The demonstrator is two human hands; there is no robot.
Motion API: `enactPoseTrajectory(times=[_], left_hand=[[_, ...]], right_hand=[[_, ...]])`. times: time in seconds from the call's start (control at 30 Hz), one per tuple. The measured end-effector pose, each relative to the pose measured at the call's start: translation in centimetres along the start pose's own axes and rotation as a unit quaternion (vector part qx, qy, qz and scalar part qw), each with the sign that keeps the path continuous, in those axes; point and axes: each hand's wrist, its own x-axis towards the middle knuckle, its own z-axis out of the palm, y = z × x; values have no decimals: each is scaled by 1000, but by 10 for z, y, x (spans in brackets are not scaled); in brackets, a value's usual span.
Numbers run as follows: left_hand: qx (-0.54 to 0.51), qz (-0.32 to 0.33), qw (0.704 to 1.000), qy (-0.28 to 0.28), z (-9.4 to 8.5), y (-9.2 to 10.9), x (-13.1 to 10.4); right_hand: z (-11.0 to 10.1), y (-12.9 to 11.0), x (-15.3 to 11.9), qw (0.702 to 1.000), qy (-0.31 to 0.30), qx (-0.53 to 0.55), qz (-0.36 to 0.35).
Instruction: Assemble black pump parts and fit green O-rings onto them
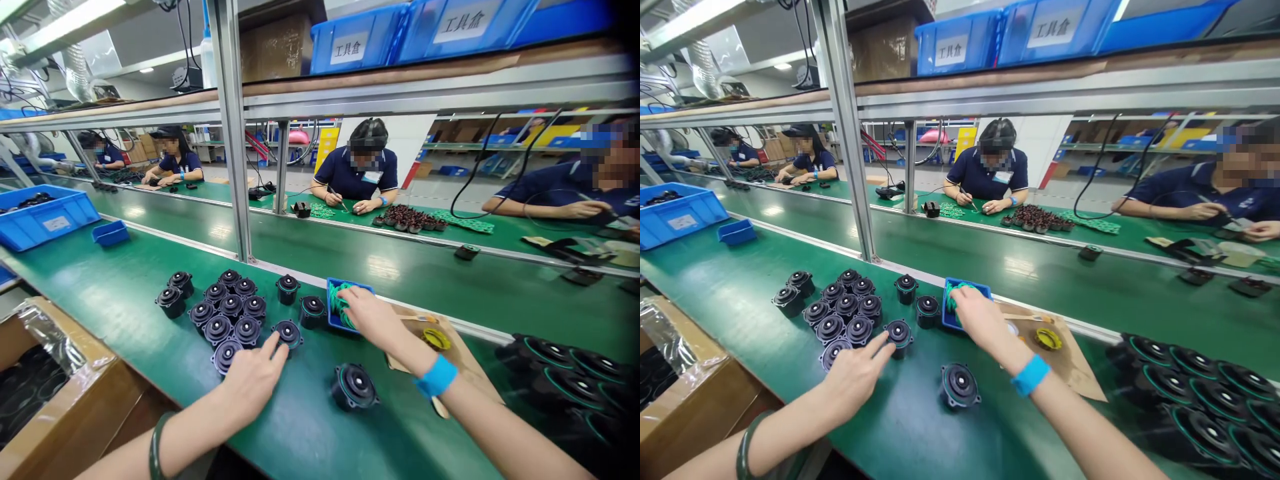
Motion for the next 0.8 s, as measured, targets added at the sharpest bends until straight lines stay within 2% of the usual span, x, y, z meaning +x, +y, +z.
enactPoseTrajectory(times=[0.1, 0.17, 0.27, 0.37, 0.47, 0.57, 0.7, 0.8], left_hand=[[-108, -71, 991, 41, -18, -30, -4], [-153, -111, 979, 80, -26, -52, -7], [-162, -159, 967, 114, -34, -84, -13], [-127, -189, 969, 98, -38, -106, -13], [-118, -178, 975, 67, -38, -113, -8], [-132, -143, 980, 52, -33, -110, -2], [-187, -116, 971, 90, -24, -111, 1], [-283, -130, 940, 138, -23, -121, 2]], right_hand=[[5, 36, 7, 998, -29, -9, 63], [3, 49, 8, 996, -45, -5, 78], [-12, 54, 13, 995, -43, -7, 95], [-34, 42, 31, 995, -21, -12, 102], [-48, 18, 56, 998, -14, 2, 61], [-46, 5, 72, 998, -52, 3, 23], [-27, 22, 67, 990, -129, -17, 58], [-17, 43, 54, 983, -163, -9, 89]])
